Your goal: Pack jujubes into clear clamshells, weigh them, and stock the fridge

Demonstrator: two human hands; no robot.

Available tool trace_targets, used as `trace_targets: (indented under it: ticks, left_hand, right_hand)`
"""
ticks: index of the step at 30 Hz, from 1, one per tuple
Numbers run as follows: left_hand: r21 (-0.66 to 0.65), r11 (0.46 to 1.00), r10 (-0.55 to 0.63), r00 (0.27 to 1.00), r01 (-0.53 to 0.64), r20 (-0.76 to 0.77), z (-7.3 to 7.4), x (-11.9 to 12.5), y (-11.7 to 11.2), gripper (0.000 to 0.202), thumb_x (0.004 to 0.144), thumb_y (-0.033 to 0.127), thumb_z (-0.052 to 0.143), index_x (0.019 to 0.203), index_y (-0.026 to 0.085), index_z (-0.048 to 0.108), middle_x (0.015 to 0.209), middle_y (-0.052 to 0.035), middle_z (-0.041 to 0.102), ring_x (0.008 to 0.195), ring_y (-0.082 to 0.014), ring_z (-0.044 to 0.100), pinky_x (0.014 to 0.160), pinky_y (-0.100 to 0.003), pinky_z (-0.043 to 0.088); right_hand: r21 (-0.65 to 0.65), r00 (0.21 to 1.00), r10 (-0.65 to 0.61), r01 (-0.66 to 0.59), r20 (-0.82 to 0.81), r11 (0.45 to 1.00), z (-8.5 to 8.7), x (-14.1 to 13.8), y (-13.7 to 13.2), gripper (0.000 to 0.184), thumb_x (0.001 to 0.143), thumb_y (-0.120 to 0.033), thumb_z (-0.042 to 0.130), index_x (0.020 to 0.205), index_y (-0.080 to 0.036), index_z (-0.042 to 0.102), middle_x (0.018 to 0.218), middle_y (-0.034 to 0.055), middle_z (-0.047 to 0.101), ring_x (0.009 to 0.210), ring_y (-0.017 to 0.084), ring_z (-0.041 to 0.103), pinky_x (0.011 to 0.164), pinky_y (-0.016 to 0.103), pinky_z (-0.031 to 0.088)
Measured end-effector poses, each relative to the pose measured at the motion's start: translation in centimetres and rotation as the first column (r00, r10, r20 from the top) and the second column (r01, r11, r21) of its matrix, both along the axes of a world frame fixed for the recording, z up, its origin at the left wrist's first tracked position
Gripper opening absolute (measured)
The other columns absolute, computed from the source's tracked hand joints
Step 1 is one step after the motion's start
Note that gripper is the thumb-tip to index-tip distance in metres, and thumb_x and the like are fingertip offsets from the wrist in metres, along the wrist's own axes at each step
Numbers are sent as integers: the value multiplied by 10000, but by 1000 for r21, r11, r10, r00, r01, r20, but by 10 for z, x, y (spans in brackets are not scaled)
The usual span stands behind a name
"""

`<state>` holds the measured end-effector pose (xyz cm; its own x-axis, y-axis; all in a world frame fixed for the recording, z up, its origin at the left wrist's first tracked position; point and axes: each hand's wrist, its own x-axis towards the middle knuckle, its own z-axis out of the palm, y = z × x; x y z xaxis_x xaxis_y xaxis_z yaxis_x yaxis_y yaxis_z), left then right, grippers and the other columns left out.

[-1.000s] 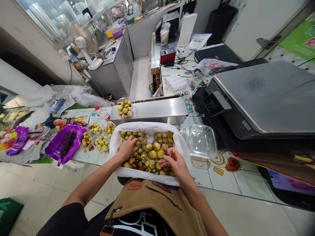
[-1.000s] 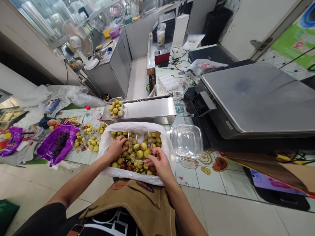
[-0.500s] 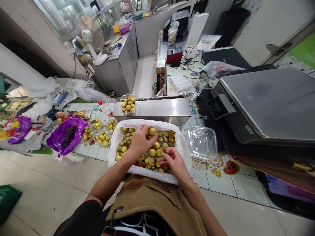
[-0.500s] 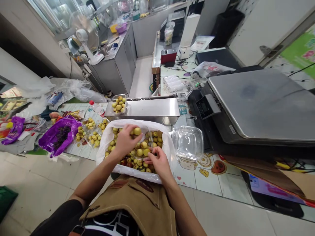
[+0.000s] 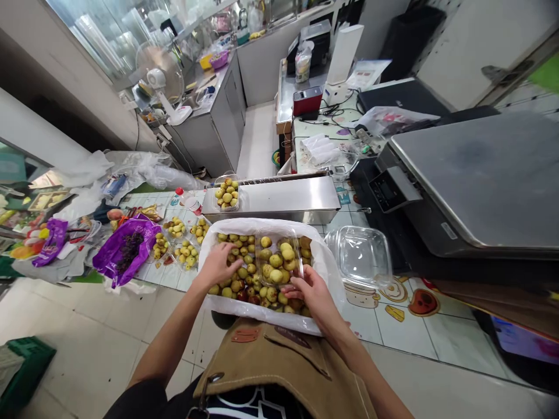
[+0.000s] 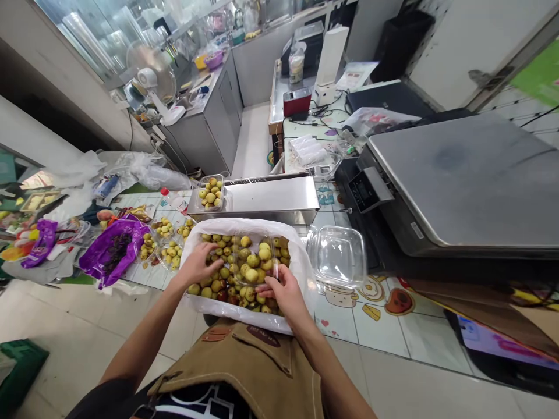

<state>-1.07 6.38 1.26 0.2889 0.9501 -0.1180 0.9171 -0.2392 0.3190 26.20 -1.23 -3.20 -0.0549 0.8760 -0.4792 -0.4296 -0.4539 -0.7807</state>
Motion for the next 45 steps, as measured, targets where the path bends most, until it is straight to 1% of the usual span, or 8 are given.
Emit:
trace_targets:
  ticks: [4, 7, 10, 20, 28, 34, 37, 45]
  left_hand:
    - [-165, 983, -123, 960, 82, -253, -22, -8, -25, 718, 873, 651, 732, 1453, 241, 624, 1651, -216, 439, 1497, -465, 460, 1250, -691, 283]
    - [-161, 978, -175, 939, 132, -296, -25, -4, -39, 738, 872, 672, 717, 1479, 266, 609, 1576, -209, 514, 1471, -472, 474, 1254, -737, 203]
    - [-134, 972, -224, 923, 191, -312, -20, -2, -41, 724, 876, 660, 712, 1468, 256, 612, 1381, -190, 640, 1338, -444, 557, 1217, -687, 299]
    - [-292, 869, -472, 845, 399, -252, -19, 2, 2, 546, 864, 627, 742, 1185, 192, 669, 1232, -159, 656, 1057, -352, 677, 930, -445, 547]
    - [-276, 857, -494, 847, 436, -196, -20, 2, -4, 403, 889, 502, 711, 1182, 233, 646, 1170, -102, 673, 1053, -311, 702, 921, -392, 550]
    - [-389, 804, -564, 783, 449, -263, -15, 14, -9, 488, 934, 659, 606, 1142, 234, 723, 1199, -114, 659, 858, -278, 731, 808, -398, 562]
    - [-412, 799, -564, 783, 437, -263, -15, 15, -6, 414, 949, 596, 603, 1089, 232, 740, 1174, -117, 659, 840, -270, 731, 780, -380, 551]
    - [-402, 761, -546, 837, 510, 28, -19, 2, 11, 263, 826, 441, 758, 943, 218, 684, 1088, -68, 710, 926, -246, 705, 822, -326, 528]
  right_hand:
    - [-7, 1000, 9, -9, -1, 1000, 3, 0, 0, 401, 708, -405, 833, 848, -253, 489, 743, -52, 642, 685, 197, 768, 622, 306, 651]
    - [4, 1000, 10, -10, -5, 1000, 3, 0, 0, 459, 713, -430, 847, 823, -259, 436, 710, -55, 630, 685, 206, 770, 603, 303, 644]
    - [13, 1000, 15, -15, -6, 1000, 1, 0, 0, 489, 716, -456, 856, 815, -262, 418, 691, -59, 621, 678, 206, 765, 589, 298, 638]
    - [14, 1000, 1, -1, -10, 1000, -1, -1, 1, 496, 705, -455, 872, 812, -260, 429, 701, -72, 602, 653, 194, 759, 577, 284, 625]
    - [29, 1000, -10, 11, -21, 1000, 0, -1, 1, 477, 701, -437, 849, 803, -255, 421, 716, -76, 591, 634, 180, 753, 563, 270, 612]
    - [22, 999, -24, 24, -22, 999, 1, -2, 1, 470, 696, -432, 827, 827, -255, 412, 732, -83, 596, 632, 188, 757, 554, 279, 614]
    - [26, 999, -28, 29, -22, 999, 2, -2, 0, 473, 693, -432, 826, 834, -253, 412, 736, -85, 596, 615, 179, 750, 546, 272, 605]
    - [31, 999, -30, 31, -28, 999, 2, -3, 1, 511, 681, -458, 847, 836, -253, 405, 715, -92, 587, 611, 180, 747, 533, 260, 592]
